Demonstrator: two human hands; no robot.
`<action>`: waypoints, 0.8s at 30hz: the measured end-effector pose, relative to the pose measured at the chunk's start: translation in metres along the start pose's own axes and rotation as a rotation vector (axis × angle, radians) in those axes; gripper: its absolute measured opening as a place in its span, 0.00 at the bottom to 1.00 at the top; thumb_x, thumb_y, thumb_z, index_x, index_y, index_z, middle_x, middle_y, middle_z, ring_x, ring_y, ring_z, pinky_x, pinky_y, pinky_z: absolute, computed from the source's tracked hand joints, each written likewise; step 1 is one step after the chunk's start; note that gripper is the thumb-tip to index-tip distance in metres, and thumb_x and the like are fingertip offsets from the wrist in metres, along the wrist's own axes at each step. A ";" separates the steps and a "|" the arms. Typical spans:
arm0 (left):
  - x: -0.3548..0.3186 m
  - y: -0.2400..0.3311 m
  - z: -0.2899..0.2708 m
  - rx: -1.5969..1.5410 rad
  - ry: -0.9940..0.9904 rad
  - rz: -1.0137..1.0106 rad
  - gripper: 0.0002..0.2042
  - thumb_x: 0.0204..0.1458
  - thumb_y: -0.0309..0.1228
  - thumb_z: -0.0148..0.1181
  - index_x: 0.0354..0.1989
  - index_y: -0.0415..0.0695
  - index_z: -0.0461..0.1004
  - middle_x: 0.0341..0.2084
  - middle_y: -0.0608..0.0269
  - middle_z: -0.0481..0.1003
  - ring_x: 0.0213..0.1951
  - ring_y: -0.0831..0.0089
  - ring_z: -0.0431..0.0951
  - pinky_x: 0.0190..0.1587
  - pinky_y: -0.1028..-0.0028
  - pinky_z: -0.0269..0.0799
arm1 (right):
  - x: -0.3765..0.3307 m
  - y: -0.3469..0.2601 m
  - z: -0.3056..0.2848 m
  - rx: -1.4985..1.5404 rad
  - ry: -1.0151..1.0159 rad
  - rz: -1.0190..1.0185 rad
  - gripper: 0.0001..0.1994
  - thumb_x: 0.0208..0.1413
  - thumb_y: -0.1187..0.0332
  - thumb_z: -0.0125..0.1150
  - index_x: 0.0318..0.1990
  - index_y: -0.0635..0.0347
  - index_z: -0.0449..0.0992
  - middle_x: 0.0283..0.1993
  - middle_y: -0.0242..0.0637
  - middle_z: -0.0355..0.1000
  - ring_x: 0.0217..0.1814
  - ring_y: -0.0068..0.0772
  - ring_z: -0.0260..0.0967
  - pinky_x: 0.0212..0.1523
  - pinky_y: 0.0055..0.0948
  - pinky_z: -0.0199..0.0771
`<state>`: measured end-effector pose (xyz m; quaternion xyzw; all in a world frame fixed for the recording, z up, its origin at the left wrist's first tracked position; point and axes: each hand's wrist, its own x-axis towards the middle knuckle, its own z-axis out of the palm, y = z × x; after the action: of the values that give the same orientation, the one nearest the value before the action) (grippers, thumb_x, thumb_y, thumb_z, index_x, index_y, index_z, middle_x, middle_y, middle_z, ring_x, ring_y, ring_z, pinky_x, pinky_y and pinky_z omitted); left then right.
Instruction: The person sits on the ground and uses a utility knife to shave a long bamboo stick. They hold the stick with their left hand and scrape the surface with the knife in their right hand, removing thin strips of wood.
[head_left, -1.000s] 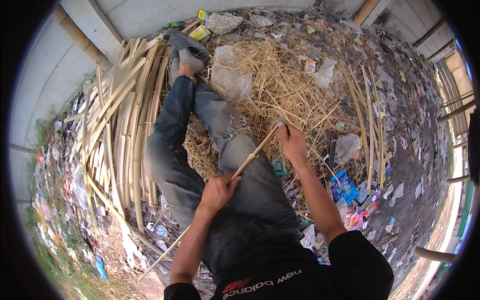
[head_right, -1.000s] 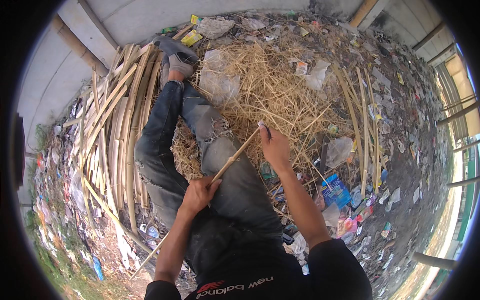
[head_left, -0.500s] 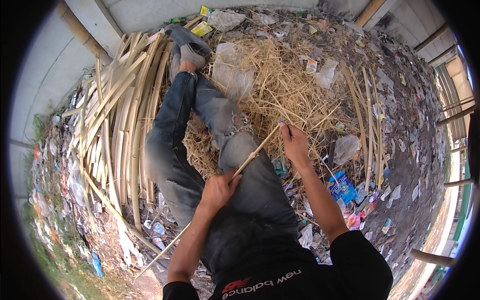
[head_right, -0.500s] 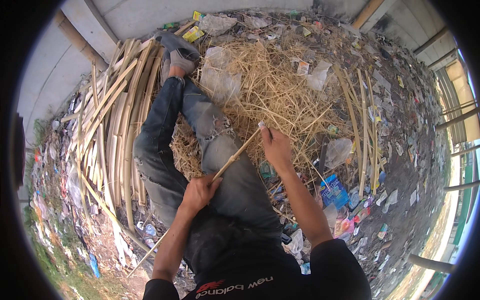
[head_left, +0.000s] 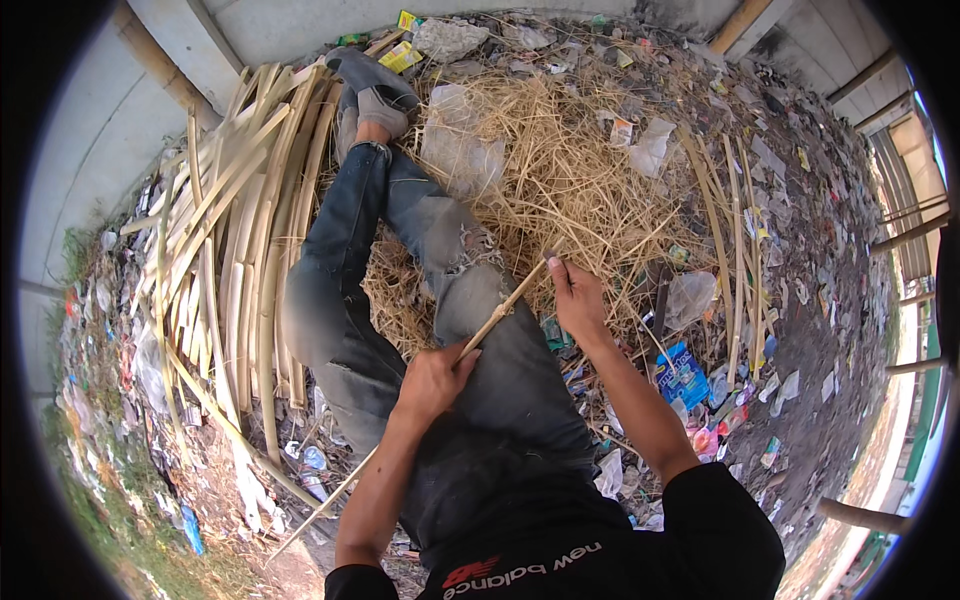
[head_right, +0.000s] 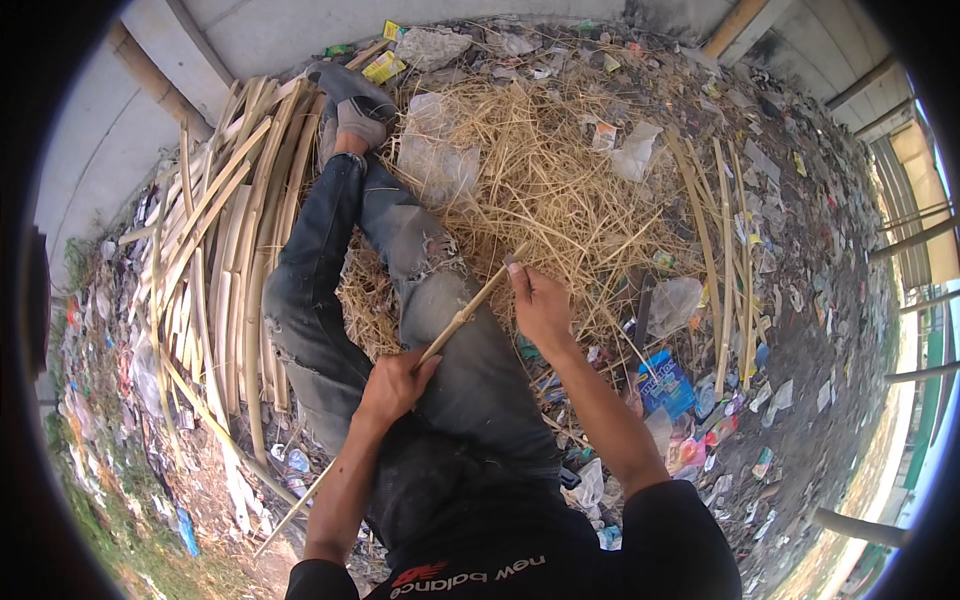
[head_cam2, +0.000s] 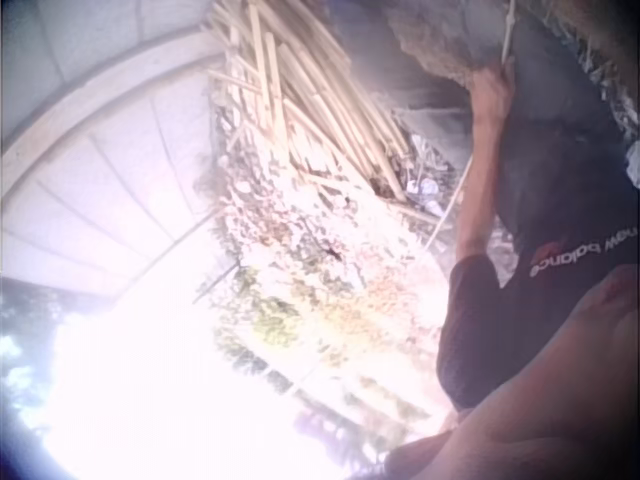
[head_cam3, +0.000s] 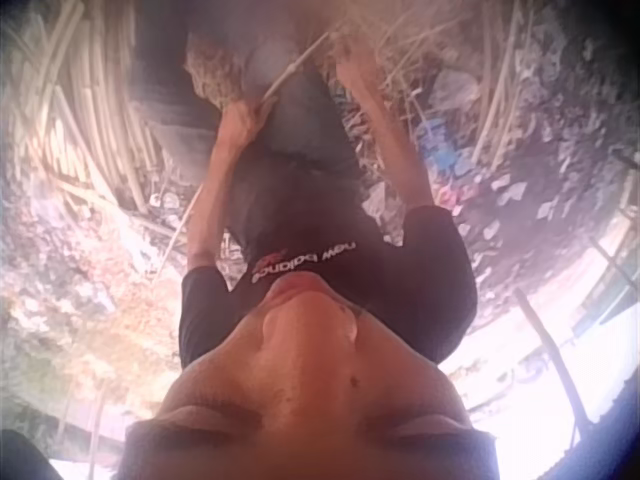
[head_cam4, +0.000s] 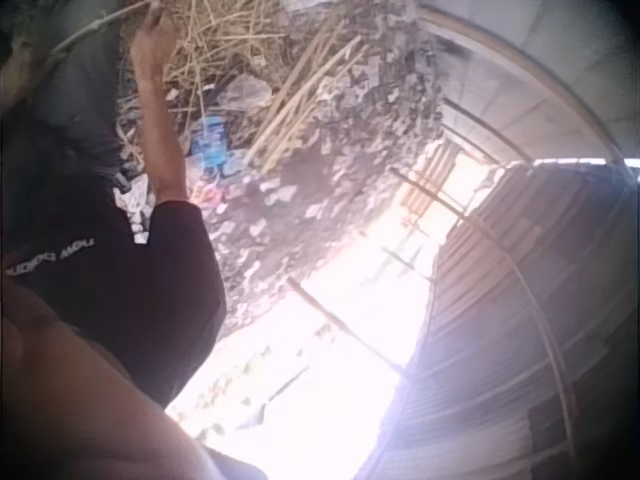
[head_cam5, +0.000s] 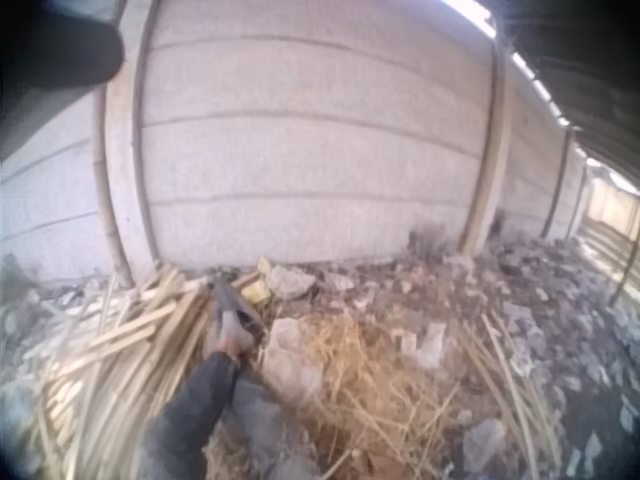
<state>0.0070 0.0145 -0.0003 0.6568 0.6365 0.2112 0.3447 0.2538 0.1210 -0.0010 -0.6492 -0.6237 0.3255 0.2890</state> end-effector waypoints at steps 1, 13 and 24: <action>0.000 0.000 0.000 -0.021 -0.025 -0.020 0.12 0.61 0.35 0.65 0.48 0.42 0.84 0.22 0.43 0.78 0.28 0.48 0.82 0.33 0.59 0.77 | -0.015 -0.007 0.009 -0.020 -0.029 -0.034 0.22 0.73 0.55 0.52 0.31 0.65 0.75 0.21 0.53 0.70 0.23 0.56 0.71 0.27 0.46 0.67; -0.002 0.000 0.000 -0.008 0.040 0.056 0.12 0.59 0.34 0.66 0.48 0.44 0.85 0.25 0.43 0.79 0.28 0.47 0.82 0.33 0.58 0.76 | -0.036 -0.011 0.024 0.035 -0.197 -0.132 0.24 0.69 0.50 0.58 0.34 0.66 0.82 0.18 0.46 0.67 0.19 0.39 0.67 0.24 0.37 0.63; -0.005 0.012 -0.007 -0.053 0.015 -0.019 0.16 0.62 0.41 0.63 0.49 0.41 0.84 0.23 0.43 0.78 0.28 0.47 0.82 0.34 0.58 0.76 | -0.010 0.036 -0.016 0.373 -0.333 0.071 0.29 0.73 0.45 0.49 0.31 0.63 0.81 0.18 0.24 0.61 0.20 0.18 0.57 0.25 0.32 0.60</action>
<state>0.0093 0.0119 0.0138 0.6398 0.6394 0.2296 0.3594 0.2890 0.1095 -0.0189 -0.5437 -0.5685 0.5474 0.2856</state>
